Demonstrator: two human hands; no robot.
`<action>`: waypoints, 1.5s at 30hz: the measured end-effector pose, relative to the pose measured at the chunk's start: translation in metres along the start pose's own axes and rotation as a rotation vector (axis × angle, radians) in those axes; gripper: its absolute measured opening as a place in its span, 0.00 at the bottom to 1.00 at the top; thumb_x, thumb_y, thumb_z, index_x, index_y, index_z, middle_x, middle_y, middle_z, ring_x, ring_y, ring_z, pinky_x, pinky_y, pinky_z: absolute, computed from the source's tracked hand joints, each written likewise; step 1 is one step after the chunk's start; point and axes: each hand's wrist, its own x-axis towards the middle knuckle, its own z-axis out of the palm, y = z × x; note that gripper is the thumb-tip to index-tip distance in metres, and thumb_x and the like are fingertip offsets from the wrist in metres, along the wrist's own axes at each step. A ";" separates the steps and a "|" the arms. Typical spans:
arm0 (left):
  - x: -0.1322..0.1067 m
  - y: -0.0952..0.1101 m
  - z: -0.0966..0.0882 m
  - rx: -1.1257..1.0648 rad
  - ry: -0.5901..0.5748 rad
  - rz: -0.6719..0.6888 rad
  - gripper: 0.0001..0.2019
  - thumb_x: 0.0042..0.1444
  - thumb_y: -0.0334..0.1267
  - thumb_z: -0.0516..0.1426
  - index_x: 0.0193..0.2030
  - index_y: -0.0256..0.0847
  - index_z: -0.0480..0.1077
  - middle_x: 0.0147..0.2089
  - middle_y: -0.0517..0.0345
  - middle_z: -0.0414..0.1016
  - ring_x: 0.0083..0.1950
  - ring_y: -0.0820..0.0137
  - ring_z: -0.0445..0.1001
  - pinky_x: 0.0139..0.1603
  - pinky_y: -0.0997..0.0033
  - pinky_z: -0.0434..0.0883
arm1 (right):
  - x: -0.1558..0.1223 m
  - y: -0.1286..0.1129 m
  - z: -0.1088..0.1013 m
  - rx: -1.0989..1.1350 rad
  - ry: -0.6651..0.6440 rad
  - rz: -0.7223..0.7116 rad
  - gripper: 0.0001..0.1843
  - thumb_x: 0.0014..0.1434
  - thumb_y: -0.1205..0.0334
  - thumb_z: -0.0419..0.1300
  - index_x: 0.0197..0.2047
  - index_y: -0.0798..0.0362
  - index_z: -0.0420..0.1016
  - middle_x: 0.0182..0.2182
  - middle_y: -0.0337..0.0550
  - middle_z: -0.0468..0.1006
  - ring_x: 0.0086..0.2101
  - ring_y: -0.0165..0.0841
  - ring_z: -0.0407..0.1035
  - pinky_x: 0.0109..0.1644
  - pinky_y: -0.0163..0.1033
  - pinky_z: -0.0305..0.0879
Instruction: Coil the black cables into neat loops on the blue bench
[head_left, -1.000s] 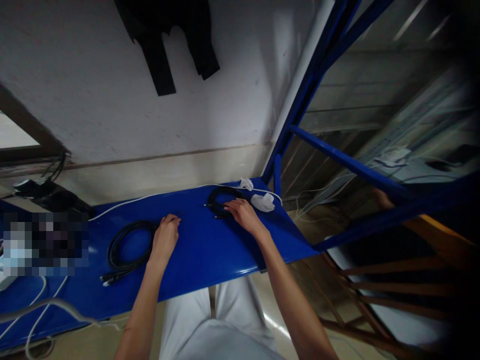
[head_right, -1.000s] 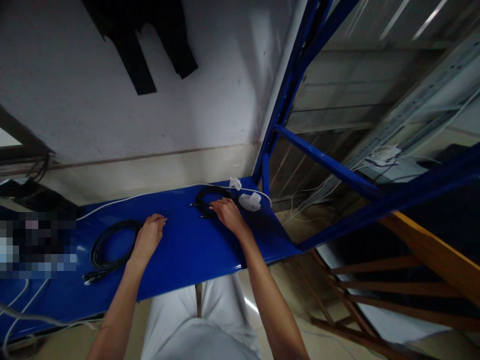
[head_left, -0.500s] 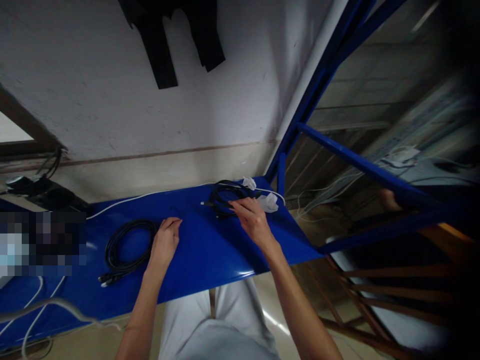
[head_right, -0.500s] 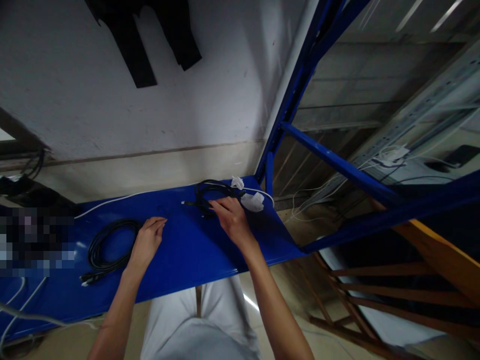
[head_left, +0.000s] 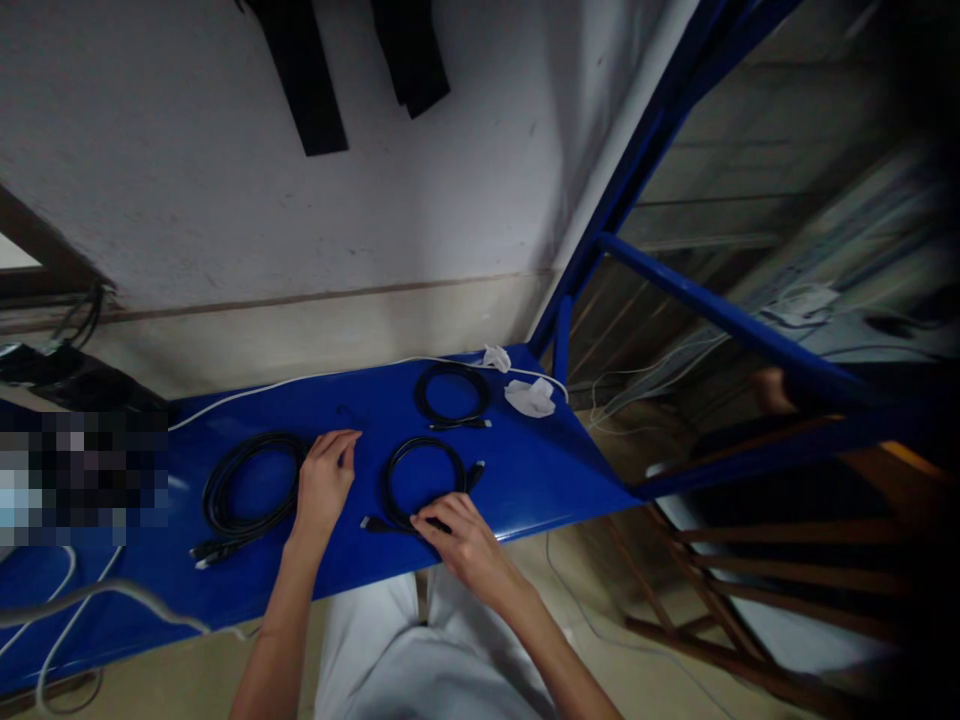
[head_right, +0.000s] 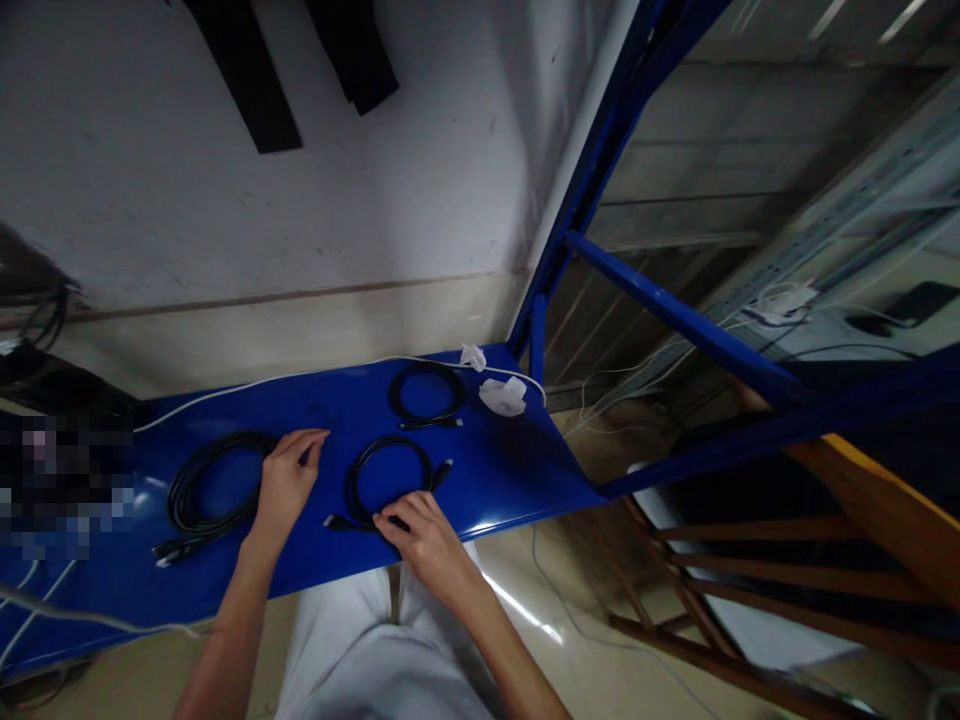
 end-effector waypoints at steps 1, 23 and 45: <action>0.001 0.004 -0.001 -0.055 0.025 -0.031 0.13 0.73 0.36 0.56 0.52 0.45 0.83 0.52 0.49 0.85 0.53 0.56 0.83 0.61 0.52 0.77 | 0.002 -0.001 -0.002 0.022 -0.025 0.021 0.20 0.75 0.73 0.59 0.66 0.50 0.78 0.50 0.50 0.84 0.50 0.42 0.74 0.56 0.52 0.71; 0.044 0.020 0.060 -0.726 -0.166 -0.245 0.16 0.63 0.46 0.68 0.53 0.41 0.79 0.45 0.51 0.85 0.45 0.64 0.85 0.53 0.62 0.81 | 0.146 0.109 -0.015 0.779 0.159 0.346 0.19 0.62 0.42 0.73 0.40 0.51 0.86 0.39 0.45 0.84 0.37 0.35 0.75 0.45 0.39 0.72; 0.027 0.011 0.059 -0.198 -0.334 0.069 0.06 0.62 0.40 0.70 0.44 0.46 0.81 0.52 0.52 0.82 0.55 0.56 0.78 0.67 0.47 0.67 | 0.133 0.115 -0.003 0.941 0.222 0.487 0.20 0.58 0.43 0.77 0.38 0.50 0.81 0.38 0.43 0.86 0.37 0.36 0.79 0.46 0.42 0.76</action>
